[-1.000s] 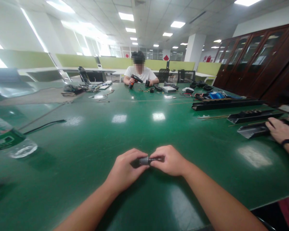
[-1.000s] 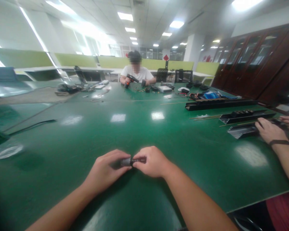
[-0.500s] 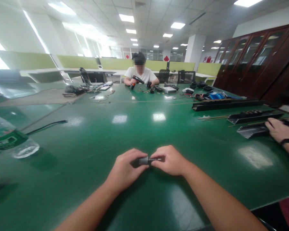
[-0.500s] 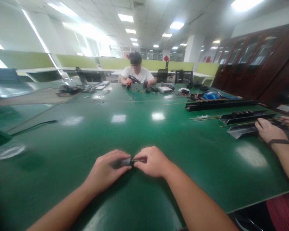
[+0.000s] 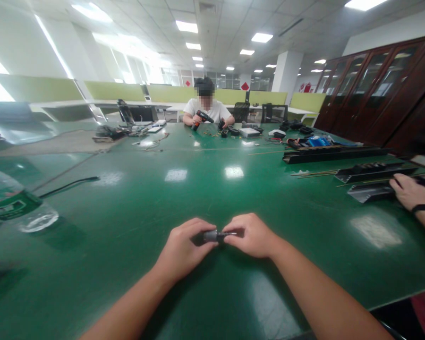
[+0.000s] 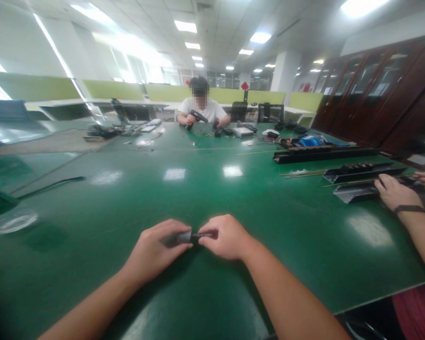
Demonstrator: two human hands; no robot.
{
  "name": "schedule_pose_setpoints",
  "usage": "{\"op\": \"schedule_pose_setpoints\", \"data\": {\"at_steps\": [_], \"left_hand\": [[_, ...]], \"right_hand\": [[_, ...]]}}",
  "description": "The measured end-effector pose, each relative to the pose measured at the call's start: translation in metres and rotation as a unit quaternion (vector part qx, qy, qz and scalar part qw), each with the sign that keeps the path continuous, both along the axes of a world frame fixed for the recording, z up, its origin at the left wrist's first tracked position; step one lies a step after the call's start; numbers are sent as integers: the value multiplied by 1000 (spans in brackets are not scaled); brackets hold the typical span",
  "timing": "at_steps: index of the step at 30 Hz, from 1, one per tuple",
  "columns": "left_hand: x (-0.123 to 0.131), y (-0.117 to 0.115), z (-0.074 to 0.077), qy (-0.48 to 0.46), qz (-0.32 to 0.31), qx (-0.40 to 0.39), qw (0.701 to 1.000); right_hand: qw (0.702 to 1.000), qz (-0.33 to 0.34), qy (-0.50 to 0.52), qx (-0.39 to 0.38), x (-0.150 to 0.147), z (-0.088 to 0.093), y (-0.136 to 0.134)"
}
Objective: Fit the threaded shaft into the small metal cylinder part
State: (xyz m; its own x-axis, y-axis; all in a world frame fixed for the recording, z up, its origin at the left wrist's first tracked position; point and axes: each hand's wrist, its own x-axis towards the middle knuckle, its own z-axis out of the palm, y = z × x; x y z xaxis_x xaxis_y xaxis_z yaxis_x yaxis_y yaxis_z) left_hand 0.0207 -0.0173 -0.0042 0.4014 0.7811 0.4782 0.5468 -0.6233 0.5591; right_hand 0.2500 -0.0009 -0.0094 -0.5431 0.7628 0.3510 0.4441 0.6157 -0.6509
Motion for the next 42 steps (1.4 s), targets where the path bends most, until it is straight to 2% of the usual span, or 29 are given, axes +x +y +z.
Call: {"op": "schedule_pose_setpoints", "data": {"at_steps": [14, 42], "left_hand": [[-3, 0, 1, -2, 5, 2, 1000], [-6, 4, 2, 9, 20, 7, 1000]], "right_hand": [[999, -19, 28, -2, 0, -3, 1], [999, -43, 14, -20, 4, -4, 5]]}}
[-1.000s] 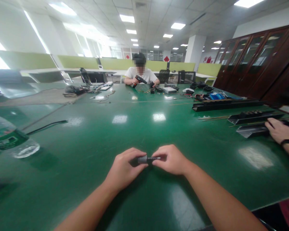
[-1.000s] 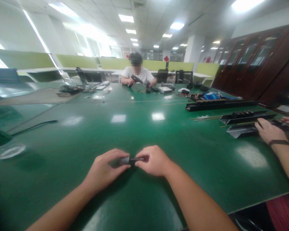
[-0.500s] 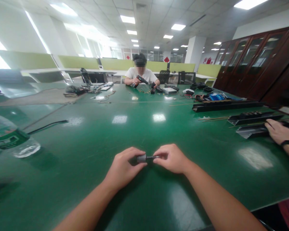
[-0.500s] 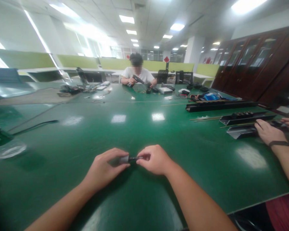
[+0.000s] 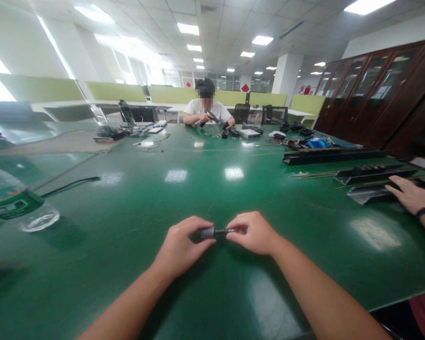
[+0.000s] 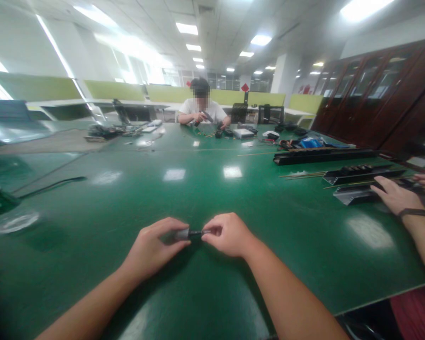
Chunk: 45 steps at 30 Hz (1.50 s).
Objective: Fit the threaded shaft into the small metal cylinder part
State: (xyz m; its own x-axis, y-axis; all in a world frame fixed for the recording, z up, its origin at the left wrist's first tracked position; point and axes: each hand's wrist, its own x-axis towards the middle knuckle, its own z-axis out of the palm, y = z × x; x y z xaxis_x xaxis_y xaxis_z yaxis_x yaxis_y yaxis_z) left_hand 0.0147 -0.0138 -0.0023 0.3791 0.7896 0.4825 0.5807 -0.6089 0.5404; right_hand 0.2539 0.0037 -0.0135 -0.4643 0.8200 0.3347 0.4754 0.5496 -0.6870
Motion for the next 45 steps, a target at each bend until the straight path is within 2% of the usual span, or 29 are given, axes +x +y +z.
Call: {"op": "schedule_pose_setpoints", "data": {"at_steps": [23, 45], "left_hand": [[-3, 2, 1, -3, 9, -18, 1000], [-5, 3, 1, -6, 10, -24, 1000]], "right_hand": [[1000, -6, -5, 13, 2, -1, 2], [1000, -13, -4, -5, 3, 0, 2]]}}
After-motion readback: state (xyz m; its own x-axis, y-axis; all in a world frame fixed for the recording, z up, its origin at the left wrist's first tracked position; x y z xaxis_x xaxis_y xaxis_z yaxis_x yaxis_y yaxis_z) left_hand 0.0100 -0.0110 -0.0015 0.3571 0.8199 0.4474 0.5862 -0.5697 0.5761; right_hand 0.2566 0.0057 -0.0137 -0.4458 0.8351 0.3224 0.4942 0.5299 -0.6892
